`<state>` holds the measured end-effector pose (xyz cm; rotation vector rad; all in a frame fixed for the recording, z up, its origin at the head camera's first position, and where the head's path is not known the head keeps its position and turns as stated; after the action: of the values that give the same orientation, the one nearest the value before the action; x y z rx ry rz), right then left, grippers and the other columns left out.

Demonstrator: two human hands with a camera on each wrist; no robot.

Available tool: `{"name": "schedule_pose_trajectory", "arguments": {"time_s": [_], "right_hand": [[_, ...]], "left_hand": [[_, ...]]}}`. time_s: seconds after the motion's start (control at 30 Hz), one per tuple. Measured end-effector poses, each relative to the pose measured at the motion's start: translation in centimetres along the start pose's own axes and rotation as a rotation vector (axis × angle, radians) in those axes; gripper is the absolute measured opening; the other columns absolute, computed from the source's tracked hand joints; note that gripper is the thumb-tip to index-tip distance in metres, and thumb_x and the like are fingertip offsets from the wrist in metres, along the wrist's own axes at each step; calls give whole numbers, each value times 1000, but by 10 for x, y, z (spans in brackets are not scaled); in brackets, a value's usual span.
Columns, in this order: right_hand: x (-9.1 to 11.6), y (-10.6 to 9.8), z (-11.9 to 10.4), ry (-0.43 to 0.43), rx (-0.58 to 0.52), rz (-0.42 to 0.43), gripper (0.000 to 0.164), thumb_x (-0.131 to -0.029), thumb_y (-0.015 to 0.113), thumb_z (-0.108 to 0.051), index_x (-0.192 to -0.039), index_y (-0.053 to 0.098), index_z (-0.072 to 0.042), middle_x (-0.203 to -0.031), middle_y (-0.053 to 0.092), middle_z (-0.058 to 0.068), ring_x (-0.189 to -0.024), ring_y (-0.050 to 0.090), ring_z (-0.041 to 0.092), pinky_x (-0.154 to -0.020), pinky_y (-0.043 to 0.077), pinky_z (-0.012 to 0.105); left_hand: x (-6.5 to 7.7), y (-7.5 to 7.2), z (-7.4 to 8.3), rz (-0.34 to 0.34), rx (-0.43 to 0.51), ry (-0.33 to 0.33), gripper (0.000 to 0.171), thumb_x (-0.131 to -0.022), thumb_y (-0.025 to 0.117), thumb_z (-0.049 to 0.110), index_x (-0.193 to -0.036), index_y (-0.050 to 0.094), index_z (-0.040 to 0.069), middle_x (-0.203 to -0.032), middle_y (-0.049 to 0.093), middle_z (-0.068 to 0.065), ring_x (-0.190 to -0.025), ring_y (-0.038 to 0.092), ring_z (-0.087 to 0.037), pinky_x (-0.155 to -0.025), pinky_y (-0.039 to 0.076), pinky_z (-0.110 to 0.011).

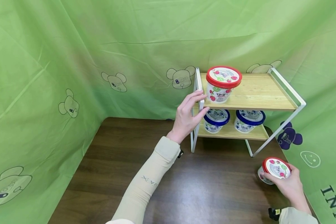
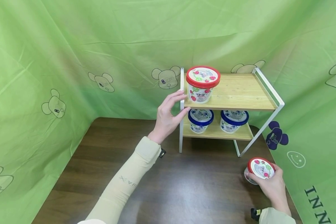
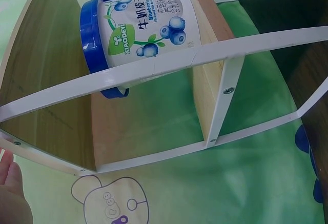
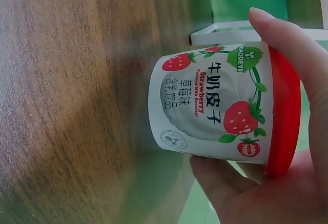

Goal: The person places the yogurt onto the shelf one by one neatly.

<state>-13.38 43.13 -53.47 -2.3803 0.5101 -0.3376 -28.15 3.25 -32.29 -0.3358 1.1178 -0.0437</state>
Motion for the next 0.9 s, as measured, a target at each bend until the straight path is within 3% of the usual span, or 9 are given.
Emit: {"name": "schedule_pose_trajectory", "arguments": {"time_s": [0.2, 0.37, 0.6, 0.9], "right_hand": [[-1, 2, 5, -20, -15, -17, 116, -82, 87, -29, -154, 5, 12, -144, 27, 39, -125, 36, 51, -101, 33, 56], [-1, 2, 7, -28, -18, -5, 115, -82, 87, -28, -154, 7, 11, -142, 29, 38, -122, 38, 49, -93, 34, 44], [1, 4, 7, -33, -21, -5, 114, -82, 87, -26, -153, 6, 11, -141, 29, 39, -120, 37, 49, -101, 33, 47], [4, 4, 5, -33, -19, 19, 115, -81, 88, -28, -155, 8, 8, -142, 32, 38, -123, 38, 50, -94, 34, 43]], "left_hand": [[2, 0, 0, -4, -3, -8, 40, -90, 79, 7, -126, 65, -1, -138, 58, -16, -139, 47, -21, -112, 39, -31], [1, 0, -1, 0, -4, -2, 40, -90, 79, 7, -126, 65, -1, -138, 58, -16, -138, 47, -21, -112, 39, -32], [1, 1, -1, 4, 21, -5, 40, -90, 79, 7, -126, 65, -1, -138, 58, -17, -139, 47, -22, -112, 39, -33], [0, 1, -1, 2, 7, 1, 39, -90, 79, 6, -125, 65, -1, -137, 58, -18, -138, 47, -22, -112, 39, -32]]}}
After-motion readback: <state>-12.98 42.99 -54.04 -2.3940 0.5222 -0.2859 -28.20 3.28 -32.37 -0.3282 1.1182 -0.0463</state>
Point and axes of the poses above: each hand's wrist, its own x-axis away from the middle knuckle, its own y-axis out of the palm, z = x × y, the point moved 5 cm from there along -x, towards the middle knuckle
